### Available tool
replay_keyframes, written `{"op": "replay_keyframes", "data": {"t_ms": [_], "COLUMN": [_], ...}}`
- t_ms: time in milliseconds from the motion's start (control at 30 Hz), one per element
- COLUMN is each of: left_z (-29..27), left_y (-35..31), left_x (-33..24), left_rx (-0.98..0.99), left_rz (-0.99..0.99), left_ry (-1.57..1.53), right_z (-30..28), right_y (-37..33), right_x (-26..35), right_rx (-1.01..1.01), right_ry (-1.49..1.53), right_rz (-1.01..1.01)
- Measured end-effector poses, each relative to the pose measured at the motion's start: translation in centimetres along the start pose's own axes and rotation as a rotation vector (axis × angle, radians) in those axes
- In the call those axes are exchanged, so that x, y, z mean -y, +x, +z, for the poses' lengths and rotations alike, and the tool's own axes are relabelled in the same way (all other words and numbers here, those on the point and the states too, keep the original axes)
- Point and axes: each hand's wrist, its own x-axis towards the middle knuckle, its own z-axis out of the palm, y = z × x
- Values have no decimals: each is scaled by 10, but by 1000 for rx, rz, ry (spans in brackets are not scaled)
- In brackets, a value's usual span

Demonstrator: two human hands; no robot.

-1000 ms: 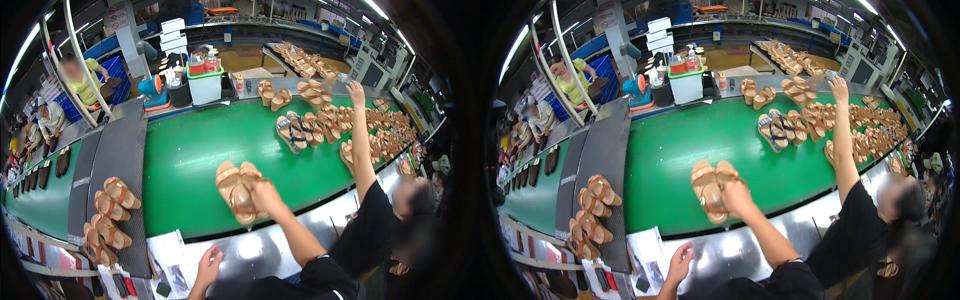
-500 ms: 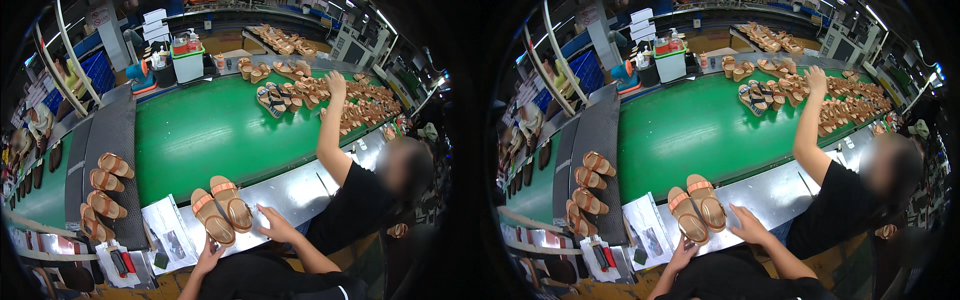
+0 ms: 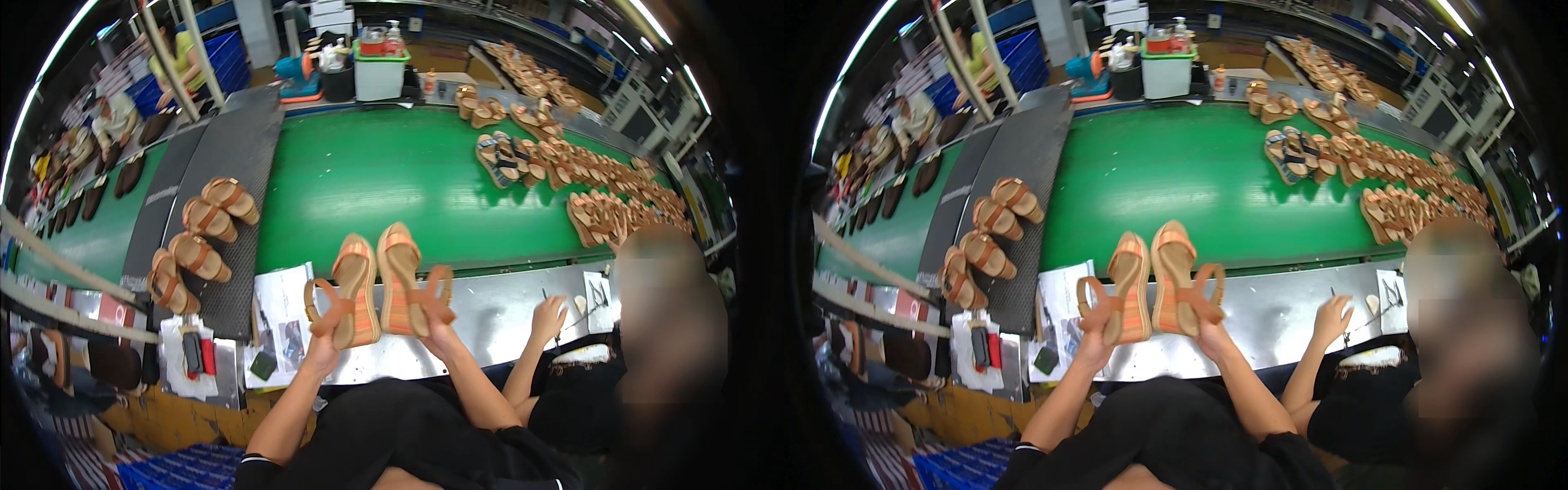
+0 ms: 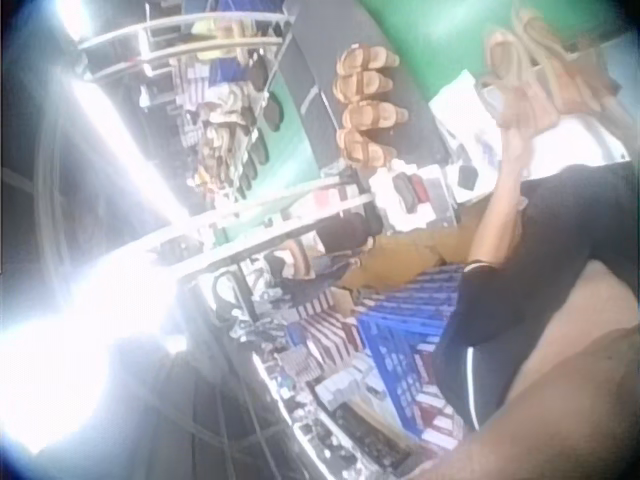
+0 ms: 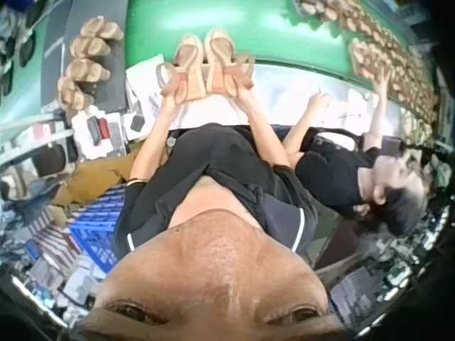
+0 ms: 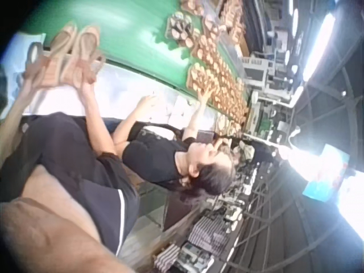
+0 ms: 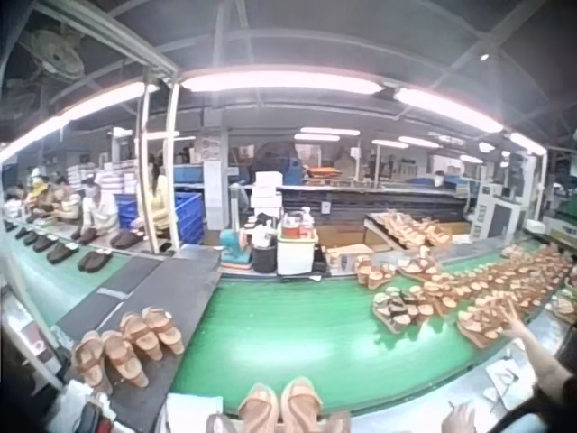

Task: The person walks through a shoe factory and then inspects a pair of woven wedge sandals at a workstation. They pick up the sandals, turn them over to examine the soles and straps, and place them back on the table.

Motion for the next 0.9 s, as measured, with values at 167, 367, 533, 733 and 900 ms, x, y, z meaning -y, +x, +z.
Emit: {"op": "replay_keyframes", "data": {"t_ms": [167, 367, 533, 733, 900], "left_z": [3, 35, 31, 37, 32], "left_y": [-34, -57, -68, -82, -89], "left_x": [-22, -53, -56, -65, -58], "left_rx": [204, 168, 116, 131, 112], "left_rz": [8, 86, 40, 67, 65], "left_ry": [-442, -552, -597, -583, -593], "right_z": [18, 50, 53, 59, 57], "right_y": [-27, -39, -45, -54, -58], "right_x": [1, 2, 5, 4, 4], "right_rx": [294, 337, 351, 380, 350], "right_ry": [382, 414, 415, 391, 348], "right_rz": [78, 62, 119, 132, 161]}}
